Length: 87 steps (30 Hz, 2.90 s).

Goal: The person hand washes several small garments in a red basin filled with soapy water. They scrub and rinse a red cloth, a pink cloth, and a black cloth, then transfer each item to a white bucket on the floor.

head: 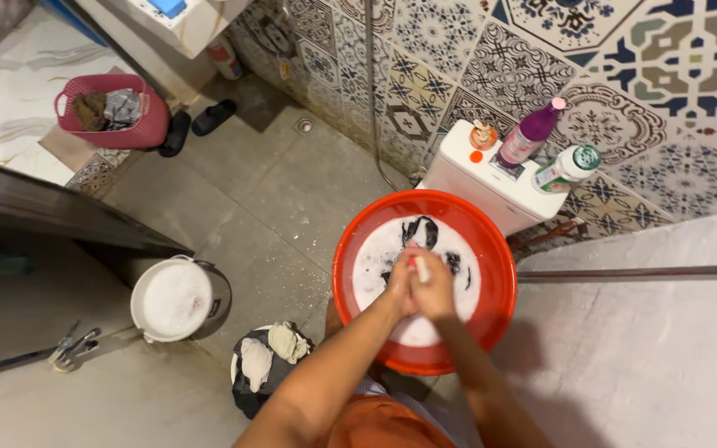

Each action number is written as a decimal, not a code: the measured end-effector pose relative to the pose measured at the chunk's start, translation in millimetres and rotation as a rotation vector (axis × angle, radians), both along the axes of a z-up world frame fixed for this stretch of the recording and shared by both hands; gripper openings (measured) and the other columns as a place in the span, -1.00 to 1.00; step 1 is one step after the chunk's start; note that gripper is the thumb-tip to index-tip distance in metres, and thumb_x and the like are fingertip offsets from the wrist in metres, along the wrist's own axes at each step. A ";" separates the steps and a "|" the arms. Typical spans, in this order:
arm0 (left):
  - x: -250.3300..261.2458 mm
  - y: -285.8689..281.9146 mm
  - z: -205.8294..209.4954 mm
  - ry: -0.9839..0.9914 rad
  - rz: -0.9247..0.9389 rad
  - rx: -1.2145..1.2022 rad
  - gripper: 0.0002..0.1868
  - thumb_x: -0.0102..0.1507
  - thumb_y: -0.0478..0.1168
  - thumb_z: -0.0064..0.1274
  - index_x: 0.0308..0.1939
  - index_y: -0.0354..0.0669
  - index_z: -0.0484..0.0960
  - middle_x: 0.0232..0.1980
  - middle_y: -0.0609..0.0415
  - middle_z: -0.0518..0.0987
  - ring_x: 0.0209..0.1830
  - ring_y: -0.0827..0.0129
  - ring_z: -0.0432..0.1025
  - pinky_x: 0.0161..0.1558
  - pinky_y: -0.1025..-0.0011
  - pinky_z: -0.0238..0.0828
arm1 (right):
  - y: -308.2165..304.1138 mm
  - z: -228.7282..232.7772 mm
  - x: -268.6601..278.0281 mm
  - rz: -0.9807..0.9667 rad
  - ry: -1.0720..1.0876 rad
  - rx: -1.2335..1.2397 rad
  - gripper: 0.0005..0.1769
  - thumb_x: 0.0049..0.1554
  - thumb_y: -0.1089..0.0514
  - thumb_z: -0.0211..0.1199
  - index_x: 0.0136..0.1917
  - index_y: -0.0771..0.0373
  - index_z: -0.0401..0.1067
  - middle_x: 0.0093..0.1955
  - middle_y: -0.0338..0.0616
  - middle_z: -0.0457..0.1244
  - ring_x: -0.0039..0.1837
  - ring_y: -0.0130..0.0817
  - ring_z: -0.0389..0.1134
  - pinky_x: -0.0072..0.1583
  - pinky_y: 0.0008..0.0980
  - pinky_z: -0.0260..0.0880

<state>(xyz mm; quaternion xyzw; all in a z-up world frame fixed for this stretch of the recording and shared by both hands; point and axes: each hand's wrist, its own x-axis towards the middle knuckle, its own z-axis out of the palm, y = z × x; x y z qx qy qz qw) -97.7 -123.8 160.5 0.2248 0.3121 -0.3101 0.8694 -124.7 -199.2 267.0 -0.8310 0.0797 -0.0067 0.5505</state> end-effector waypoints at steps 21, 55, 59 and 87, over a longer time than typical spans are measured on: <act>-25.3 -35.5 16.6 -0.020 0.163 -0.213 -0.63 0.45 -0.11 -0.19 0.23 -0.28 0.41 -0.06 -0.07 0.56 -0.10 0.21 0.51 -0.07 0.31 0.56 | -26.4 -91.7 -5.4 -0.150 0.082 -0.074 -0.46 0.30 0.06 0.03 0.49 0.29 0.22 0.58 0.23 0.02 0.61 0.07 -0.03 0.53 -0.13 -0.09; -6.3 15.0 -164.8 0.130 -0.281 0.347 -0.71 0.42 -0.01 -0.03 -0.05 -0.15 0.57 -0.18 0.13 0.60 -0.34 0.47 0.38 -0.25 0.43 0.40 | 28.6 -234.2 -18.5 -0.483 0.416 0.369 -0.82 0.27 0.18 0.24 -0.06 0.37 0.51 -0.19 -0.20 0.36 -0.18 -0.38 0.36 -0.12 -0.33 0.37; -25.3 -2.0 -177.9 0.122 -0.390 0.296 -0.71 0.38 -0.01 -0.01 0.00 -0.13 0.56 -0.10 0.08 0.60 -0.26 0.42 0.40 -0.21 0.37 0.43 | -16.8 -274.5 6.9 -0.661 0.331 0.251 -0.82 0.26 0.17 0.24 -0.05 0.36 0.51 -0.18 -0.19 0.37 -0.17 -0.37 0.37 -0.11 -0.33 0.37; -43.2 23.8 -208.3 0.256 -0.718 0.402 -0.52 0.35 0.12 -0.03 0.21 -0.08 0.51 0.14 -0.03 0.51 -0.11 0.30 0.45 -0.24 0.16 0.47 | 36.5 -352.1 -67.7 -0.893 0.375 0.188 -0.76 0.25 0.09 0.24 0.02 0.31 0.54 -0.09 -0.12 0.41 -0.08 -0.31 0.43 -0.05 -0.29 0.43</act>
